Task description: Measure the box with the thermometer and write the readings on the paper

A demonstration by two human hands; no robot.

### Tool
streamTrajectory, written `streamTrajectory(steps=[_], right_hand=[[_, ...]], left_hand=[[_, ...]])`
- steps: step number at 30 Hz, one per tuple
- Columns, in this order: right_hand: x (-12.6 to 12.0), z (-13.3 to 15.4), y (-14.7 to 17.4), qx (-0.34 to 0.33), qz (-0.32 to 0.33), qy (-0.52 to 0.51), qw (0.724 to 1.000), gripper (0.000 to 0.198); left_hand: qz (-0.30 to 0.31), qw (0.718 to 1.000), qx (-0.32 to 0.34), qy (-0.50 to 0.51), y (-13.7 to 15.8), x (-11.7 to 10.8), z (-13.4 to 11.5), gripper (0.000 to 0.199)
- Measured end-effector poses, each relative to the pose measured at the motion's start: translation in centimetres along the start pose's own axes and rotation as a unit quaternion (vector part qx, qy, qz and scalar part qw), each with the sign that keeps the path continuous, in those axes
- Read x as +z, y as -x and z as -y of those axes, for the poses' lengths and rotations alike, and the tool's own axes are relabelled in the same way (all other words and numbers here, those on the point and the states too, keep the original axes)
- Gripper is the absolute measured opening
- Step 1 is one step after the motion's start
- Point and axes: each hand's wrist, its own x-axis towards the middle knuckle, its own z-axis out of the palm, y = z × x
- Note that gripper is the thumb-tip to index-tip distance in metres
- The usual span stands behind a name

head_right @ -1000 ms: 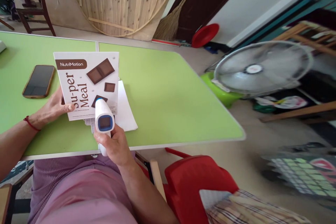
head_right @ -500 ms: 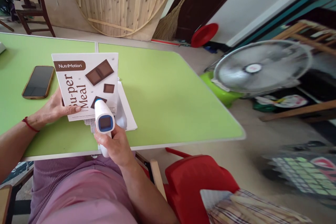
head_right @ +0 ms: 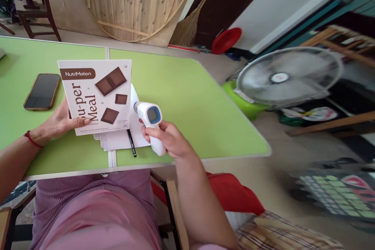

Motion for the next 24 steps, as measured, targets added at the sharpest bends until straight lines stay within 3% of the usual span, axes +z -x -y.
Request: streamTrajectory(steps=[4,9,13,17,24], right_hand=[[-2.8,0.8,-3.0,0.007,0.027,0.222,0.975,0.041],[-5.1,0.8,-6.9,-0.103,0.010,0.499,0.861,0.047],[-5.8,-0.2,-8.9,-0.187,0.013,0.579,0.794,0.044],[-5.5,-1.2,-9.2,-0.199,-0.005,0.604,0.771,0.053],[-4.9,-2.4,-8.9,-0.240,-0.039,0.570,0.785,0.053]], left_hand=[[0.003,1.000,0.004,-0.028,0.0,-0.1,0.0,0.092],[-0.001,0.999,0.002,-0.044,0.1,0.0,-0.3,0.086],[-0.004,0.999,0.001,-0.051,0.1,0.0,-0.6,0.085],[-0.012,0.999,0.002,-0.053,0.0,0.1,-0.5,0.085],[-0.084,0.991,-0.019,-0.103,-0.1,-0.7,-0.4,0.088]])
